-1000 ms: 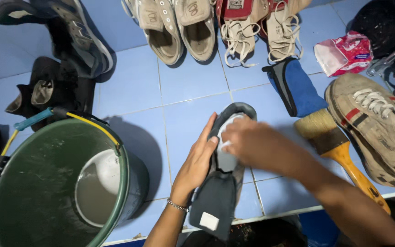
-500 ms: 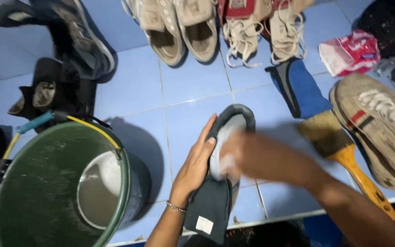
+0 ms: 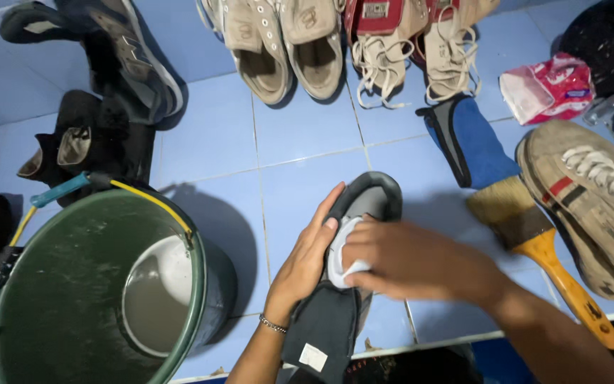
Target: The person cleans the interior of a shoe by hand using a damp cloth dipped in a bucket of soapy water.
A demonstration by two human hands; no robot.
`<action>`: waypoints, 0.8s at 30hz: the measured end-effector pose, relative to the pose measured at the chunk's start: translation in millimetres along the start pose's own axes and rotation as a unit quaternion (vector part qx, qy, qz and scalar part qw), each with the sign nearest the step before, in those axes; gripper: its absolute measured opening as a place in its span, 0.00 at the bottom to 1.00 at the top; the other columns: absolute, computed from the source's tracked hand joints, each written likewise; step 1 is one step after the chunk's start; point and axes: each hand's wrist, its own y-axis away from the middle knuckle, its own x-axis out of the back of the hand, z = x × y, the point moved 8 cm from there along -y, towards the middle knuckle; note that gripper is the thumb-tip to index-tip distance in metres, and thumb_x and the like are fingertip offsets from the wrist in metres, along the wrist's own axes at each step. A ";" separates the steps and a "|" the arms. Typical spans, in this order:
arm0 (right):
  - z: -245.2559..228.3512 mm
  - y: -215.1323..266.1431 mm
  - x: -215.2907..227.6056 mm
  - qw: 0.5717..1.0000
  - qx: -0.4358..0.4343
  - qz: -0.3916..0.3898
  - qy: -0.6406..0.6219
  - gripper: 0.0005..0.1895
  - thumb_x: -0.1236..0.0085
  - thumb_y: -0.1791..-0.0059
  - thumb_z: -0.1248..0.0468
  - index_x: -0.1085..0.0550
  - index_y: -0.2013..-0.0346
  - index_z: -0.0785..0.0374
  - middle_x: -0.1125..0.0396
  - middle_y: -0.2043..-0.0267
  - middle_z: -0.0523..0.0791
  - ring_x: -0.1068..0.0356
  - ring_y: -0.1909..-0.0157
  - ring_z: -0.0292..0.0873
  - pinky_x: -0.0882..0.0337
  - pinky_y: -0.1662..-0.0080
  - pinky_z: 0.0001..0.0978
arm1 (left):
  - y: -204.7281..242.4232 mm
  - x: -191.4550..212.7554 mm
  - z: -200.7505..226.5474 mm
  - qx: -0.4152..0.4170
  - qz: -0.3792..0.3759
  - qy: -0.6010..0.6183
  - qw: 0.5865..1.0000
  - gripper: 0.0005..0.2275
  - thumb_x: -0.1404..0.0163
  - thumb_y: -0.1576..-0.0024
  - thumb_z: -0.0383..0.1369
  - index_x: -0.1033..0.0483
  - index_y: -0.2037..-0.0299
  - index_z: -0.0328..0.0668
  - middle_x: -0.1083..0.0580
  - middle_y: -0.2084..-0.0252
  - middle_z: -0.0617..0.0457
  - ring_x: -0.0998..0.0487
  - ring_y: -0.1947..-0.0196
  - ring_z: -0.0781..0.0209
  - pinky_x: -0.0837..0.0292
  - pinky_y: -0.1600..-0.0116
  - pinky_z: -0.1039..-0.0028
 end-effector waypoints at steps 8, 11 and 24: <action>18.2 7.8 7.5 0.989 -0.007 0.043 -0.139 0.13 0.44 0.52 0.53 0.24 0.58 0.55 0.28 0.59 0.46 0.27 0.52 0.51 0.33 0.46 0.46 | 0.1 -0.3 -12.7 -0.007 -0.011 0.027 1.000 0.25 0.75 0.34 0.41 0.50 0.28 0.38 0.47 0.28 0.31 0.52 0.28 0.35 0.58 0.28 0.50; 20.5 8.7 30.7 0.987 0.000 0.103 -0.119 0.13 0.45 0.51 0.56 0.25 0.59 0.60 0.29 0.60 0.50 0.29 0.54 0.56 0.33 0.47 0.50 | -4.3 -0.2 -17.6 -0.008 -0.006 0.049 0.999 0.26 0.75 0.34 0.44 0.49 0.29 0.37 0.47 0.28 0.32 0.51 0.28 0.36 0.58 0.28 0.51; 11.2 17.2 58.3 0.975 -0.001 0.187 -0.119 0.09 0.46 0.50 0.53 0.26 0.66 0.53 0.29 0.67 0.40 0.26 0.58 0.46 0.28 0.55 0.37 | -3.1 -8.0 -16.5 0.016 0.012 0.086 0.996 0.31 0.81 0.35 0.51 0.51 0.27 0.39 0.49 0.28 0.33 0.54 0.28 0.35 0.59 0.28 0.50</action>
